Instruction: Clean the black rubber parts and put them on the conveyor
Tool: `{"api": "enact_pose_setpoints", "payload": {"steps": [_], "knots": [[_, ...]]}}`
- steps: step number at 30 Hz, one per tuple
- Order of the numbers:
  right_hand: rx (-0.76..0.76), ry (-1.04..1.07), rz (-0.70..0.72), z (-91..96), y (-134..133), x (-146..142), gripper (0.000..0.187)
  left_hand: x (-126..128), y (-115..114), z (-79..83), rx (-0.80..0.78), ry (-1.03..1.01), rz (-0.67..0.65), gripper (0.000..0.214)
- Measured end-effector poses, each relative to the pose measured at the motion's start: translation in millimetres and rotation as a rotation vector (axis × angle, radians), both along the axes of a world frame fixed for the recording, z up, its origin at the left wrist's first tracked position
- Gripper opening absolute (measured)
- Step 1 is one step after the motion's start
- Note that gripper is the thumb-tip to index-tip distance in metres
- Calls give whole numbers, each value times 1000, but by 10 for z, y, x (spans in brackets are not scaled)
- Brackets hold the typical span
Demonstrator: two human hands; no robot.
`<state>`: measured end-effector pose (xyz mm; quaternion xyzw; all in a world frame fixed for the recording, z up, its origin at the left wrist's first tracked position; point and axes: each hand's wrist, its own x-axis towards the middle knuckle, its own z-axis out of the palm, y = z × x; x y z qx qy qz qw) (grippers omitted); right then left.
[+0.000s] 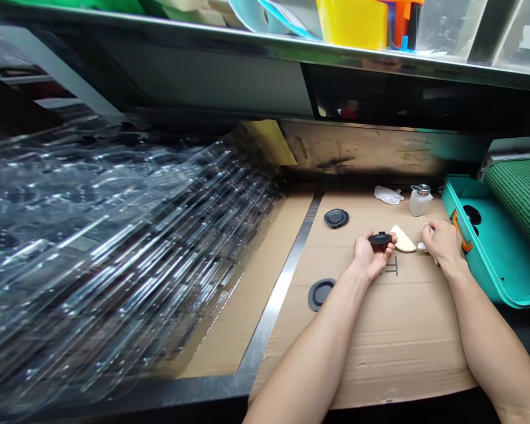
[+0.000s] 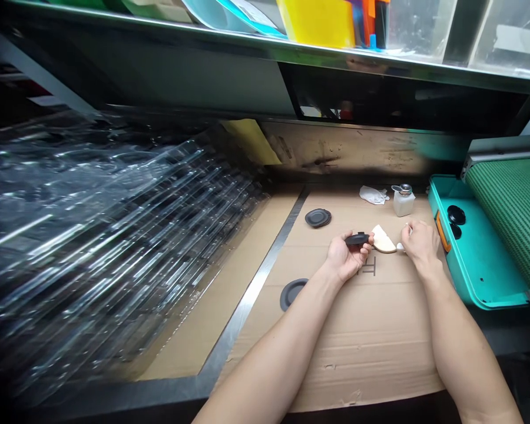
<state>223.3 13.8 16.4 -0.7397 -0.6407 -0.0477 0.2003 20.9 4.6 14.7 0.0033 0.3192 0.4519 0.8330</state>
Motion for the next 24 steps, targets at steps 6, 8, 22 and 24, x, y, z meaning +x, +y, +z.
{"api": "enact_pose_setpoints", "payload": {"steps": [6, 8, 22, 24], "knots": [[147, 200, 428, -56, 6, -82, 27, 116, -36, -49, 150, 254, 34, 50], [162, 197, 557, -51, -46, -186, 27, 186, -61, -85, 218, 357, 33, 48], [-119, -197, 396, 96, -225, -480, 29, 315, -107, -406, 478, 830, -29, 52], [-117, -192, 342, 114, -197, -387, 30, 305, -125, -301, 412, 743, -19, 49]]}}
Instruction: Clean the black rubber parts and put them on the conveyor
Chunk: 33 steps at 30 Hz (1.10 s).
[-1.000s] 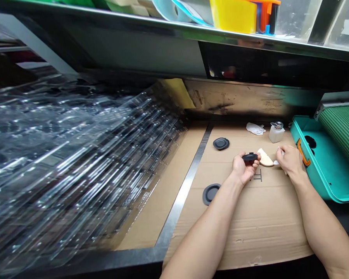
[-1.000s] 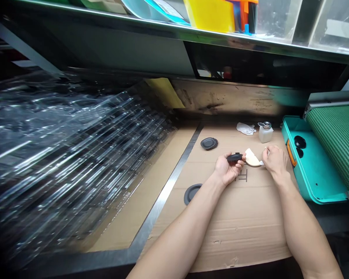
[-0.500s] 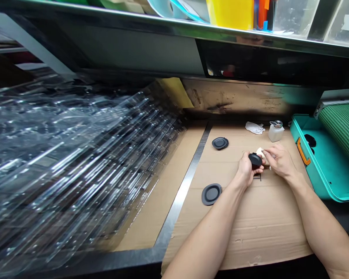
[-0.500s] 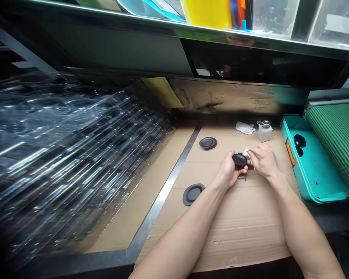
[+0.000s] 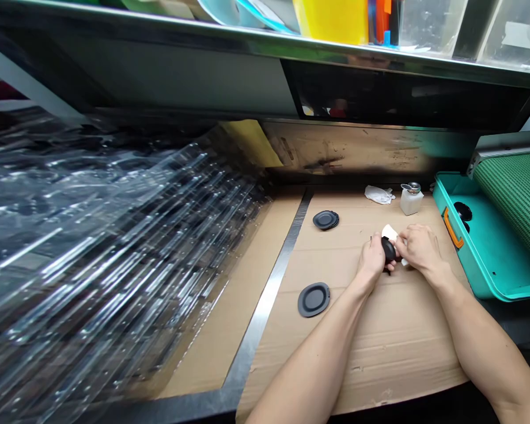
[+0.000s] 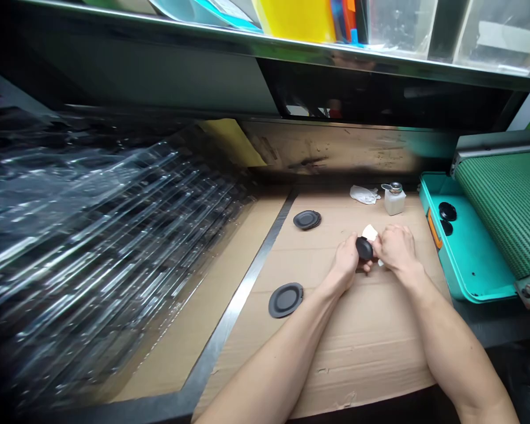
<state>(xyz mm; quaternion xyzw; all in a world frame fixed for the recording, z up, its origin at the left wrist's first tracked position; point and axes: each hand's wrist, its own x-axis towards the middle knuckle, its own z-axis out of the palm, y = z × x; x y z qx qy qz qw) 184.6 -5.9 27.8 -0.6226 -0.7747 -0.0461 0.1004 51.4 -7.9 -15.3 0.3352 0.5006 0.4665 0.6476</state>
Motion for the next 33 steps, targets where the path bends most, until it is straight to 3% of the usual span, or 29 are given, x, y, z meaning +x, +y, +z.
{"api": "enact_pose_setpoints", "payload": {"steps": [6, 10, 14, 19, 21, 25, 28, 33], "knots": [[82, 31, -169, 0, 92, 225, 27, -138, 48, 268, -255, -336, -10, 50], [61, 19, -243, -1, 112, 254, 27, -206, 82, 305, -351, -447, -27, 51], [18, 7, -313, -12, 130, 300, 27, -223, 57, 328, -341, -530, -43, 51], [13, 23, -298, -97, 163, 345, 27, -207, 14, 347, -159, -608, -94, 41], [14, 40, -277, -125, 168, 340, 29, -172, -19, 351, -8, -498, -11, 35], [-38, 36, -265, -137, 165, 309, 31, -85, -155, 397, 305, -129, 206, 77], [-59, 28, -270, -133, 165, 297, 31, -36, -272, 440, 405, -6, 190, 75], [-57, 19, -266, -152, 179, 297, 30, -8, -333, 433, 484, 35, 132, 75]]}}
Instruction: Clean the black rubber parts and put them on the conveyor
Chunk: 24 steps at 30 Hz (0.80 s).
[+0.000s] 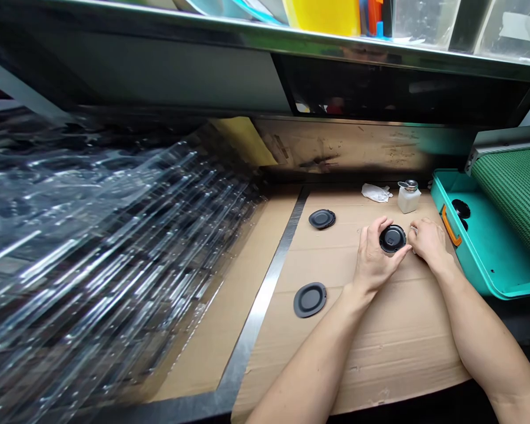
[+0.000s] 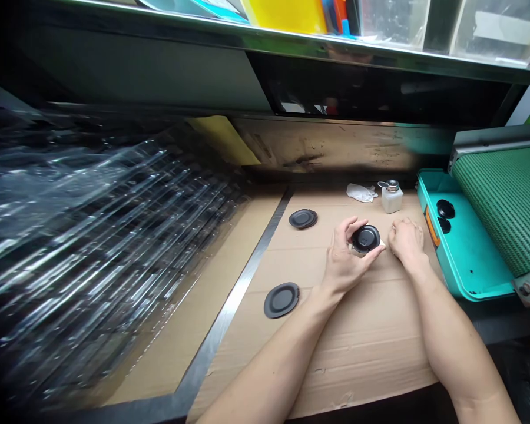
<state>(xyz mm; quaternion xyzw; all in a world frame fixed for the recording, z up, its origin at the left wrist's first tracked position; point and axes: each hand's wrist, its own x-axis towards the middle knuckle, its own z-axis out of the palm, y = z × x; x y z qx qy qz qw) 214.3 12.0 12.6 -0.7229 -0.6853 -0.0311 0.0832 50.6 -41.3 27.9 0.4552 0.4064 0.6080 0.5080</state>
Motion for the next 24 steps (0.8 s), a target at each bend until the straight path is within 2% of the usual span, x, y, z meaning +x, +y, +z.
{"api": "enact_pose_setpoints", "payload": {"steps": [3, 7, 10, 13, 16, 18, 21, 24], "knots": [[6, -23, 8, -12, -9, -13, 31, -8, 13, -6, -47, -34, -15, 69], [113, -65, 49, 14, -79, -63, 37, 18, 10, 6, -75, -58, 25, 63], [141, -40, 183, 51, -162, -148, 39, 47, -1, 25, -30, -21, 56, 56], [77, 28, 324, 52, -234, -276, 37, -38, -21, 73, 114, 137, 22, 35], [23, 34, 389, 14, -264, -390, 37, -346, -97, 117, 206, 298, 52, 6], [14, 21, 410, -13, -258, -426, 36, -659, -206, 103, 128, 400, 156, 14], [6, 38, 409, -36, -234, -423, 30, -1144, -426, -5, -87, 565, 374, 22], [4, 70, 398, -46, -219, -399, 26, -1457, -635, -163, -243, 700, 452, 31]]}}
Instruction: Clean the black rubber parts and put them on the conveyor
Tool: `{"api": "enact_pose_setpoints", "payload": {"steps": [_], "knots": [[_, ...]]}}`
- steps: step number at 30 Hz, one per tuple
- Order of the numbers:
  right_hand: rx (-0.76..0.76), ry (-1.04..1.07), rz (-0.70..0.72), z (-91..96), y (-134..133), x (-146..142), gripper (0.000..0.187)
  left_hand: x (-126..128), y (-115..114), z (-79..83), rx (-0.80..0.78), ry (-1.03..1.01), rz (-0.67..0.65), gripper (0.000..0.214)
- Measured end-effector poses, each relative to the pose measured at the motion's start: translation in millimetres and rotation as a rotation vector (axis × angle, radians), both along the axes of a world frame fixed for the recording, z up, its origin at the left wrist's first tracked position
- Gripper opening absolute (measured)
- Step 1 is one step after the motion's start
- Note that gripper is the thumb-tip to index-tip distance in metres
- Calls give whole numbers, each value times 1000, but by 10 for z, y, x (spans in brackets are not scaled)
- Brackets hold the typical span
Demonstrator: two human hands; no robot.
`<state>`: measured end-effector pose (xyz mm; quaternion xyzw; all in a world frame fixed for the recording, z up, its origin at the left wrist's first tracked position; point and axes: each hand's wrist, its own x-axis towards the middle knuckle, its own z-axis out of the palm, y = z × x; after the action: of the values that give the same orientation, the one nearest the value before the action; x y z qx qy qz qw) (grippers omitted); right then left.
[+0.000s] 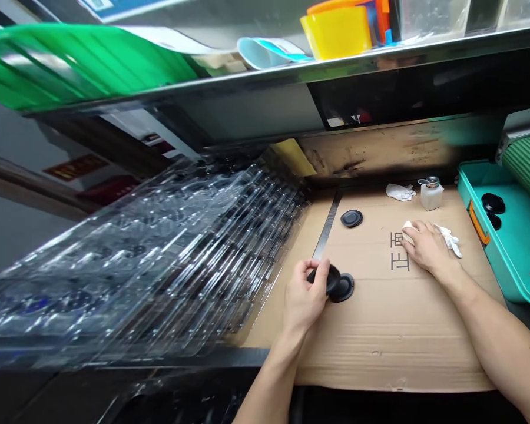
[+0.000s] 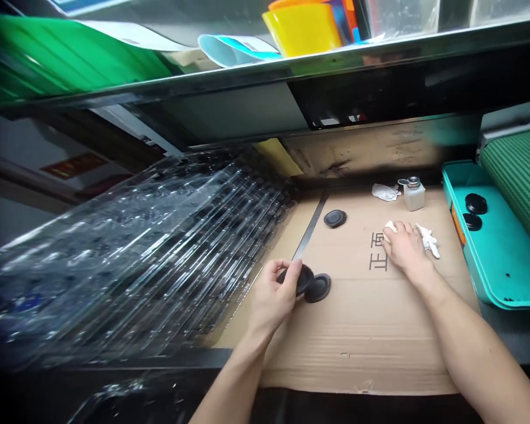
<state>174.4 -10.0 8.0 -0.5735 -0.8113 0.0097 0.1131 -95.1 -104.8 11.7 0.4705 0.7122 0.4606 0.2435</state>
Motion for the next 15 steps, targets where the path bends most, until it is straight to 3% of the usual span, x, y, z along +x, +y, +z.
{"api": "enact_pose_setpoints", "payload": {"steps": [3, 6, 8, 11, 15], "knots": [[11, 26, -2, -16, 3, 14, 26, -82, -107, -85, -86, 82, -65, 37], [17, 29, 0, -41, 5, 28, 27, -70, 24, -37, -71, 112, -116, 40], [20, 25, 7, -58, 10, 39, 27, -89, 291, 33, -21, 159, -133, 40], [29, 36, 8, -80, 18, 50, 28, -162, 884, 96, 55, 283, -229, 39], [13, 57, 6, -87, 20, 49, 28, -193, 1622, 40, -45, 473, -208, 39]]}}
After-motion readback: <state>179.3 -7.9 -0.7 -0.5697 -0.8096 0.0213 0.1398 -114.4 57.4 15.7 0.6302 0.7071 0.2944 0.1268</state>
